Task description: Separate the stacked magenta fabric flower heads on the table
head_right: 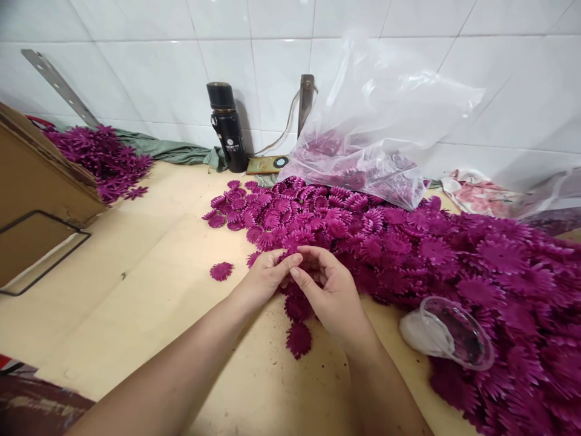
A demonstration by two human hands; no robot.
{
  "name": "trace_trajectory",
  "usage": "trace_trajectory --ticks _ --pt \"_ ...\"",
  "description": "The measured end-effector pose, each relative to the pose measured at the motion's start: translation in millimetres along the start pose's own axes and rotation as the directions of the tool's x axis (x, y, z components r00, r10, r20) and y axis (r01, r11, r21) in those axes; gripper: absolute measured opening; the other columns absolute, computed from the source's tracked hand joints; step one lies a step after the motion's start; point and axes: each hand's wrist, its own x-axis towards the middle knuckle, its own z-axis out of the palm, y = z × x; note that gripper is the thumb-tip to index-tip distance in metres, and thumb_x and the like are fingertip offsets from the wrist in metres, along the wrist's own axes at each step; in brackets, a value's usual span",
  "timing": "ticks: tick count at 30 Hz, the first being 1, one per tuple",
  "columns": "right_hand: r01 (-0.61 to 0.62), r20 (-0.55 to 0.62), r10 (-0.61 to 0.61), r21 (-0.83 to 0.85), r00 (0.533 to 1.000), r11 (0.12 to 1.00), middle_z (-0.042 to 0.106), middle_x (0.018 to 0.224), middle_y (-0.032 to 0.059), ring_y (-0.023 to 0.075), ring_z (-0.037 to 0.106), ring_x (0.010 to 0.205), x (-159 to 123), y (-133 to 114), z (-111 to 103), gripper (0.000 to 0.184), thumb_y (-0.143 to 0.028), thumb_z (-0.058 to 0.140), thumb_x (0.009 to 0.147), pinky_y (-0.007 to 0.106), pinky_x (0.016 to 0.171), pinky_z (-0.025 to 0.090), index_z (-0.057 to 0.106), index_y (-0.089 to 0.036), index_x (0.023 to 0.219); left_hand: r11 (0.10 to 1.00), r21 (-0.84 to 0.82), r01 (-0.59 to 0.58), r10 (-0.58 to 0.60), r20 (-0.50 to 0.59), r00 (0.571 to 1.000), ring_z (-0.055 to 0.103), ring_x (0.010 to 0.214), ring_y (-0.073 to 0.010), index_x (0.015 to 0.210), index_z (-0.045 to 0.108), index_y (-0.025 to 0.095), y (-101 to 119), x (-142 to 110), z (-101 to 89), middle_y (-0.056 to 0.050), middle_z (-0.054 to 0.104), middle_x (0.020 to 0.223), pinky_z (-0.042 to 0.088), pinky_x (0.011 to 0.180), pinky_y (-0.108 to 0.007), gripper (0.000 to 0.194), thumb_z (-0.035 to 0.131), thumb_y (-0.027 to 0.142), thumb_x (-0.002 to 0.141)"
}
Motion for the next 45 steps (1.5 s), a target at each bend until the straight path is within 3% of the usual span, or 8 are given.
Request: trace_trajectory --ticks 4,9,13,20,28,32,39,45 --pt "0.024 -0.047 -0.025 -0.017 0.999 1.0 0.068 0.076 0.0019 0.0155 0.064 0.07 1.6 1.8 -2.4 0.016 -0.032 0.066 0.071 0.029 0.065 0.055 0.062 -0.02 0.082 0.999 -0.054 0.007 -0.005 0.044 0.999 0.032 0.047 -0.0071 0.06 0.042 0.018 2.4 -4.4 2.7 0.006 0.037 0.051 0.025 0.049 -0.024 0.049 0.045 0.066 0.073" --pt "0.03 -0.224 -0.046 -0.073 0.973 0.997 0.061 0.064 -0.001 0.0124 0.056 0.059 3.9 6.3 -6.8 0.009 -0.029 0.063 0.073 0.025 0.056 0.048 0.06 -0.02 0.072 0.994 0.069 -0.08 0.075 0.074 0.994 0.043 0.062 -0.0105 0.067 0.047 0.017 4.2 -7.5 6.1 0.002 0.047 0.063 0.033 0.06 -0.025 0.028 0.05 0.042 0.079" --pt "-0.006 -0.352 -0.027 -0.092 0.936 0.996 0.057 0.063 -0.0017 0.0119 0.051 0.057 3.5 7.6 -6.8 0.009 -0.028 0.06 0.074 0.025 0.054 0.044 0.057 -0.02 0.073 0.978 0.152 -0.146 0.135 0.079 0.988 0.037 0.06 -0.0093 0.062 0.041 0.018 4.0 -8.0 6.8 0.004 0.038 0.061 0.03 0.058 -0.024 0.02 0.047 0.029 0.078" --pt "-0.013 -0.499 -0.008 -0.037 0.866 0.999 0.055 0.063 -0.0018 0.0123 0.048 0.056 2.4 8.1 -3.9 0.009 -0.028 0.059 0.073 0.027 0.054 0.041 0.055 -0.02 0.073 0.945 0.235 -0.23 0.186 0.196 0.963 0.031 0.058 -0.0089 0.058 0.033 0.019 11.1 -12.1 4.9 0.004 0.032 0.06 0.026 0.054 -0.023 0.027 0.046 0.031 0.079" --pt "-0.049 -0.513 0.022 -0.039 0.858 0.998 0.054 0.067 -0.0004 0.0142 0.048 0.06 2.6 6.6 7.8 0.009 -0.029 0.057 0.075 0.029 0.057 0.039 0.054 -0.02 0.075 0.959 0.168 -0.227 0.179 0.261 0.949 0.033 0.061 -0.0106 0.061 0.037 0.019 18.8 -13.7 -1.1 0.002 0.036 0.063 0.029 0.056 -0.024 0.024 0.046 0.032 0.078" --pt "-0.047 -0.517 -0.028 -0.131 0.855 0.99 0.053 0.065 -0.0006 0.0146 0.047 0.058 4.8 4.8 9.9 0.008 -0.028 0.055 0.075 0.029 0.056 0.038 0.052 -0.021 0.074 0.932 0.248 -0.266 0.204 0.249 0.947 0.031 0.058 -0.0107 0.058 0.032 0.019 23.6 -15.4 -2.3 0.003 0.034 0.06 0.026 0.054 -0.025 0.027 0.045 0.03 0.079" --pt "0.066 -0.377 -0.217 -0.375 0.9 0.925 0.052 0.065 -0.0002 0.0155 0.047 0.058 4.5 5.4 6.6 0.009 -0.029 0.049 0.081 0.03 0.056 0.04 0.05 -0.022 0.075 0.917 0.327 -0.231 0.205 0.111 0.972 0.035 0.058 -0.0112 0.059 0.035 0.02 13.9 -10.8 -2.0 0.003 0.038 0.058 0.028 0.055 -0.025 0.026 0.046 0.033 0.079" --pt "0.228 -0.239 -0.349 -0.419 0.906 0.879 0.055 0.087 0.0056 0.0194 0.053 0.084 -3.3 3.5 17.5 0.005 -0.023 0.047 0.083 0.036 0.078 0.045 0.051 -0.022 0.082 0.984 0.088 -0.153 0.157 -0.032 0.987 0.047 0.072 -0.0121 0.072 0.053 0.017 8.3 -1.8 -2.4 0.001 0.053 0.071 0.038 0.069 -0.023 0.011 0.044 0.019 0.078"
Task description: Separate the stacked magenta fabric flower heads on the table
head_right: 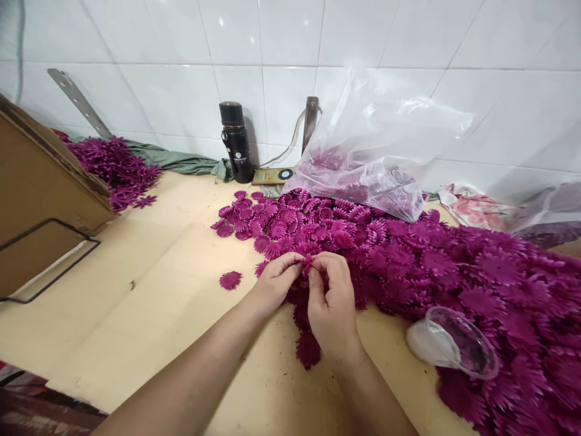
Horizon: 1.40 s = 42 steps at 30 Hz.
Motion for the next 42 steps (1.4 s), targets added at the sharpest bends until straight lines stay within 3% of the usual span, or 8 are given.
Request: trace_trajectory --ticks 7,13,23,27,32,35,37,42 --pt "-0.213 0.093 0.194 0.28 0.977 0.936 0.061 0.079 0.0025 0.0162 0.056 0.074 -1.0 -5.8 -1.6 0.012 -0.032 0.054 0.083 0.03 0.07 0.049 0.057 -0.022 0.088 0.979 -0.199 0.036 -0.046 -0.046 0.998 0.044 0.065 -0.0098 0.067 0.055 0.015 1.6 2.8 3.8 0.003 0.05 0.065 0.037 0.066 -0.022 0.011 0.056 0.023 0.075" --pt "-0.26 0.156 0.212 0.428 0.965 0.866 0.064 0.086 0.002 0.0153 0.059 0.08 -2.4 -2.1 -4.9 0.012 -0.032 0.056 0.083 0.03 0.076 0.049 0.057 -0.023 0.092 0.93 -0.349 0.113 -0.147 -0.072 0.986 0.038 0.059 -0.0081 0.061 0.049 0.016 0.2 1.4 5.4 0.004 0.046 0.06 0.033 0.06 -0.022 0.027 0.065 0.037 0.066" --pt "0.141 0.173 -0.146 0.044 0.974 0.989 0.059 0.085 0.0039 0.0181 0.055 0.081 -0.6 -13.8 -8.7 0.007 -0.019 0.049 0.083 0.033 0.076 0.045 0.054 -0.023 0.081 0.925 -0.355 0.135 -0.176 -0.085 0.981 0.032 0.047 -0.0061 0.057 0.042 0.018 -0.1 1.0 -0.1 0.007 0.039 0.05 0.026 0.047 -0.022 0.027 0.061 0.033 0.066" --pt "-0.106 0.272 0.056 0.173 0.961 0.979 0.054 0.073 0.0008 0.0149 0.05 0.067 2.6 -10.1 -11.3 0.008 -0.029 0.053 0.083 0.029 0.063 0.043 0.054 -0.023 0.078 0.91 -0.37 0.187 -0.212 -0.028 0.977 0.036 0.046 -0.0059 0.058 0.044 0.017 2.1 -1.5 2.3 0.006 0.043 0.05 0.029 0.046 -0.021 0.03 0.066 0.037 0.063" --pt "-0.542 0.485 0.274 0.595 0.831 0.593 0.032 0.052 -0.0066 0.0077 0.026 0.044 7.5 -16.1 -21.8 0.026 -0.044 0.062 0.076 0.024 0.044 0.032 0.051 -0.022 0.067 0.835 -0.471 0.285 -0.246 0.145 0.958 0.045 0.043 -0.0073 0.061 0.048 0.016 6.1 -2.9 1.2 0.004 0.05 0.05 0.036 0.044 -0.02 0.027 0.065 0.037 0.067" --pt "-0.617 0.563 0.264 0.652 0.783 0.44 0.025 0.05 -0.0082 0.0054 0.017 0.039 9.0 -26.3 -26.2 0.026 -0.041 0.061 0.077 0.023 0.04 0.025 0.049 -0.022 0.064 0.757 -0.591 0.28 -0.313 0.05 0.949 0.049 0.045 -0.0072 0.062 0.046 0.017 9.1 1.5 -11.0 0.004 0.049 0.052 0.038 0.042 -0.018 0.021 0.058 0.03 0.074" --pt "-0.605 0.55 0.271 0.626 0.79 0.492 0.032 0.051 -0.0073 0.0058 0.023 0.039 10.7 -28.3 -27.1 0.024 -0.042 0.064 0.073 0.023 0.04 0.025 0.051 -0.023 0.068 0.73 -0.648 0.216 -0.285 -0.002 0.959 0.051 0.047 -0.0068 0.062 0.046 0.017 12.7 2.8 -18.1 0.005 0.048 0.054 0.039 0.043 -0.017 0.02 0.057 0.027 0.075" --pt "-0.395 0.272 0.341 0.18 0.9 0.901 0.053 0.062 -0.0003 0.0136 0.048 0.056 21.2 -4.1 -30.3 0.025 -0.044 0.064 0.07 0.03 0.055 0.042 0.055 -0.021 0.074 0.839 -0.522 0.156 -0.167 0.026 0.986 0.054 0.053 -0.0079 0.066 0.055 0.014 19.1 -1.2 -14.5 0.001 0.058 0.06 0.04 0.048 -0.018 0.024 0.066 0.035 0.069"
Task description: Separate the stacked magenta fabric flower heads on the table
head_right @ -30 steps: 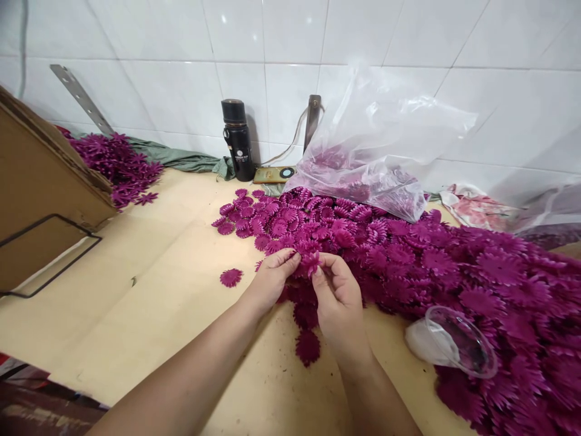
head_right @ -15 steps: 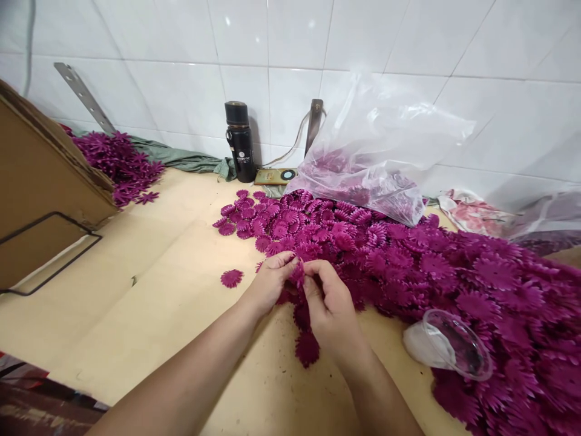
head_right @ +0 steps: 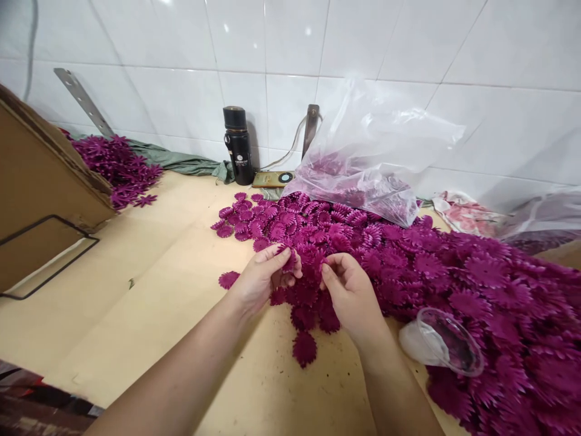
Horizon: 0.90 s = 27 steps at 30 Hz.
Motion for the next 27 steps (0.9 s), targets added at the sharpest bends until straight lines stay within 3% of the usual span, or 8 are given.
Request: trace_trajectory --ticks 3,5,10,17,22,25,27 --pt "0.107 -0.149 -0.166 -0.342 0.975 0.934 0.06 0.085 0.0074 0.0185 0.056 0.071 10.6 7.1 -11.3 0.028 -0.042 0.06 0.071 0.036 0.067 0.047 0.06 -0.019 0.087 0.995 0.099 -0.018 0.022 -0.047 0.999 0.052 0.052 -0.0071 0.067 0.058 0.014 -5.0 1.5 1.9 0.002 0.059 0.06 0.037 0.048 -0.018 0.024 0.071 0.034 0.063" --pt "0.153 -0.122 -0.227 -0.435 0.966 0.887 0.061 0.088 0.0088 0.0198 0.057 0.072 14.7 3.4 -14.0 0.029 -0.042 0.057 0.073 0.037 0.068 0.048 0.062 -0.019 0.09 0.989 0.147 -0.025 0.037 -0.081 0.996 0.049 0.05 -0.0068 0.063 0.056 0.015 -8.3 4.9 -0.1 0.003 0.057 0.056 0.035 0.047 -0.019 0.025 0.072 0.035 0.062" --pt "0.236 0.1 -0.214 -0.363 0.972 0.902 0.066 0.085 0.0073 0.0195 0.061 0.073 15.5 -12.0 1.8 0.027 -0.041 0.056 0.076 0.036 0.069 0.05 0.062 -0.02 0.092 0.975 0.221 -0.032 0.059 -0.119 0.991 0.039 0.045 -0.006 0.058 0.048 0.017 -16.5 11.5 -6.6 0.006 0.046 0.049 0.028 0.045 -0.02 0.036 0.071 0.045 0.061" --pt "0.189 0.195 -0.161 -0.138 0.967 0.972 0.065 0.082 0.0038 0.0164 0.061 0.073 12.6 2.0 20.5 0.016 -0.032 0.058 0.077 0.031 0.069 0.051 0.059 -0.02 0.088 0.957 0.286 -0.047 0.083 -0.113 0.99 0.029 0.047 -0.0044 0.053 0.041 0.017 -25.7 11.4 -3.7 0.008 0.034 0.049 0.021 0.046 -0.021 0.05 0.069 0.058 0.056" --pt "0.161 0.088 -0.156 -0.06 0.984 0.985 0.061 0.066 0.0 0.0139 0.056 0.06 12.9 8.3 19.0 0.011 -0.03 0.059 0.074 0.027 0.058 0.048 0.057 -0.02 0.076 0.967 0.25 -0.054 0.07 -0.053 0.996 0.034 0.047 -0.0058 0.055 0.044 0.017 -23.9 8.2 -0.1 0.006 0.04 0.049 0.024 0.047 -0.022 0.053 0.058 0.068 0.061" --pt "0.133 -0.024 -0.135 -0.048 0.991 0.99 0.056 0.06 -0.0015 0.0129 0.052 0.054 12.0 10.7 20.3 0.014 -0.033 0.055 0.077 0.027 0.053 0.045 0.054 -0.02 0.072 0.947 0.306 -0.099 0.091 0.041 0.995 0.043 0.054 -0.0082 0.061 0.05 0.016 -22.8 7.4 1.5 0.002 0.05 0.057 0.031 0.052 -0.023 0.047 0.059 0.062 0.066" --pt "0.121 -0.114 -0.13 -0.082 0.985 0.989 0.053 0.058 -0.002 0.0127 0.049 0.052 11.9 11.8 21.9 0.016 -0.034 0.053 0.078 0.027 0.052 0.044 0.052 -0.02 0.071 0.923 0.354 -0.15 0.128 0.084 0.988 0.042 0.057 -0.008 0.063 0.049 0.017 -22.0 5.8 2.9 0.003 0.048 0.059 0.032 0.055 -0.022 0.04 0.06 0.055 0.068"
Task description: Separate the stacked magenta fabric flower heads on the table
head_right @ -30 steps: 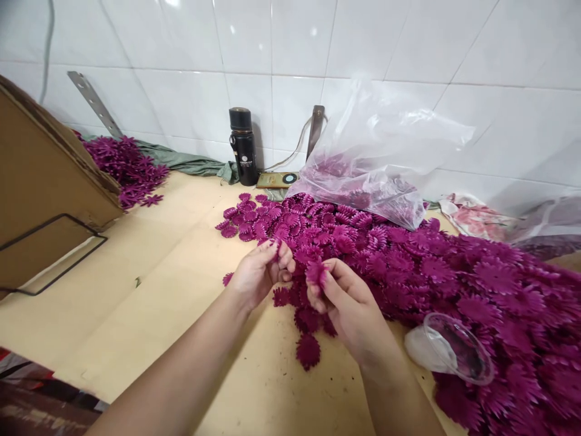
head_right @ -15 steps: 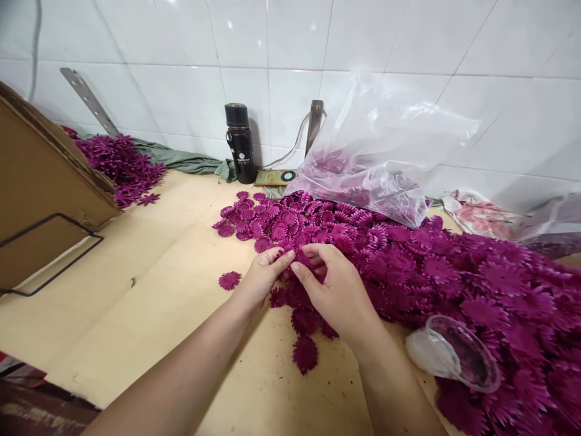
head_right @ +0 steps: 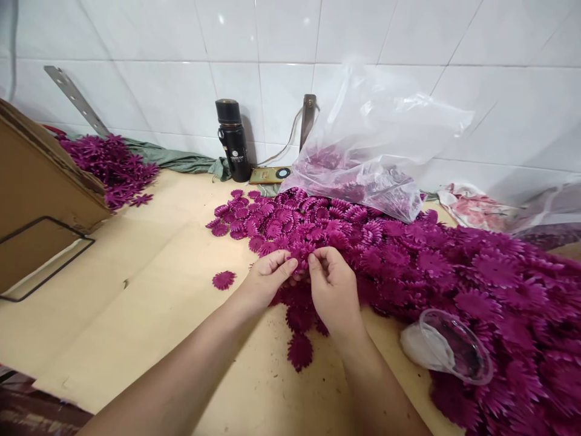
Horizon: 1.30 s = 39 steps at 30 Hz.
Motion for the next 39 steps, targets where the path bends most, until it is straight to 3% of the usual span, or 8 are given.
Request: trace_trajectory --ticks 3,7,9,14,19,27,32,39 --pt "0.002 -0.173 -0.016 -0.078 0.985 0.997 0.053 0.059 -0.0017 0.0128 0.049 0.053 3.5 0.5 -3.8 0.015 -0.032 0.052 0.077 0.027 0.053 0.042 0.051 -0.02 0.068 0.994 0.088 -0.059 0.054 0.048 0.997 0.034 0.054 -0.007 0.06 0.043 0.017 6.7 -6.7 1.9 0.006 0.039 0.057 0.028 0.053 -0.022 0.036 0.059 0.046 0.074" --pt "-0.066 -0.395 0.101 0.102 0.913 0.993 0.06 0.068 -0.0008 0.0101 0.051 0.046 13.1 2.0 -24.0 0.017 -0.035 0.051 0.079 0.024 0.046 0.042 0.048 -0.02 0.072 0.991 0.11 -0.072 0.034 0.317 0.948 0.034 0.052 -0.0073 0.06 0.046 0.017 21.1 -19.2 4.6 0.005 0.039 0.056 0.027 0.051 -0.023 0.032 0.058 0.042 0.076" --pt "-0.062 -0.411 0.117 0.143 0.904 0.988 0.061 0.07 -0.0005 0.0101 0.054 0.047 15.5 3.3 -31.4 0.018 -0.037 0.053 0.079 0.024 0.045 0.043 0.047 -0.021 0.074 0.994 0.104 -0.027 -0.009 0.333 0.943 0.036 0.052 -0.0076 0.059 0.048 0.017 23.1 -20.7 5.9 0.004 0.041 0.055 0.028 0.051 -0.023 0.031 0.059 0.042 0.075" --pt "0.044 -0.128 -0.047 -0.03 0.991 0.999 0.065 0.087 0.0069 0.0175 0.062 0.072 11.9 5.7 -26.1 0.02 -0.035 0.061 0.076 0.035 0.068 0.052 0.057 -0.02 0.089 0.992 -0.021 0.124 -0.122 0.08 0.989 0.047 0.053 -0.0091 0.069 0.055 0.016 10.7 -8.6 5.6 0.001 0.054 0.058 0.035 0.055 -0.023 0.021 0.063 0.035 0.07" --pt "0.107 -0.095 -0.127 -0.198 0.987 0.974 0.065 0.092 0.0088 0.0209 0.061 0.084 5.8 0.2 -23.8 0.022 -0.037 0.053 0.082 0.039 0.078 0.05 0.062 -0.019 0.091 0.99 -0.092 0.109 -0.11 -0.01 0.994 0.05 0.057 -0.0091 0.071 0.058 0.016 7.5 -3.8 2.9 0.002 0.057 0.062 0.037 0.058 -0.023 0.018 0.067 0.031 0.067" --pt "0.314 0.099 -0.299 -0.206 0.949 0.927 0.06 0.103 0.0097 0.023 0.058 0.096 -3.5 -5.4 -15.6 0.022 -0.033 0.059 0.079 0.041 0.083 0.049 0.06 -0.02 0.097 1.0 -0.002 0.025 -0.025 -0.088 0.996 0.033 0.054 -0.007 0.058 0.044 0.017 -2.1 0.5 -2.1 0.006 0.039 0.056 0.026 0.053 -0.023 0.033 0.065 0.042 0.066" --pt "0.162 0.224 -0.142 -0.072 0.964 0.984 0.063 0.095 0.0069 0.0202 0.061 0.087 -3.8 -3.1 -11.4 0.016 -0.032 0.059 0.079 0.039 0.08 0.051 0.059 -0.021 0.091 0.998 0.067 0.004 0.003 -0.104 0.995 0.027 0.055 -0.0072 0.054 0.034 0.018 -9.0 2.7 -2.8 0.006 0.028 0.056 0.021 0.052 -0.023 0.044 0.062 0.049 0.067" --pt "-0.087 0.311 0.044 0.126 0.949 0.988 0.063 0.071 0.0018 0.0151 0.058 0.066 -0.2 -7.2 -13.6 0.026 -0.044 0.066 0.069 0.03 0.064 0.051 0.057 -0.019 0.074 0.999 -0.01 0.035 -0.036 -0.066 0.997 0.022 0.051 -0.0056 0.051 0.031 0.018 -4.4 1.1 -0.7 0.008 0.024 0.053 0.016 0.049 -0.023 0.055 0.068 0.058 0.058"
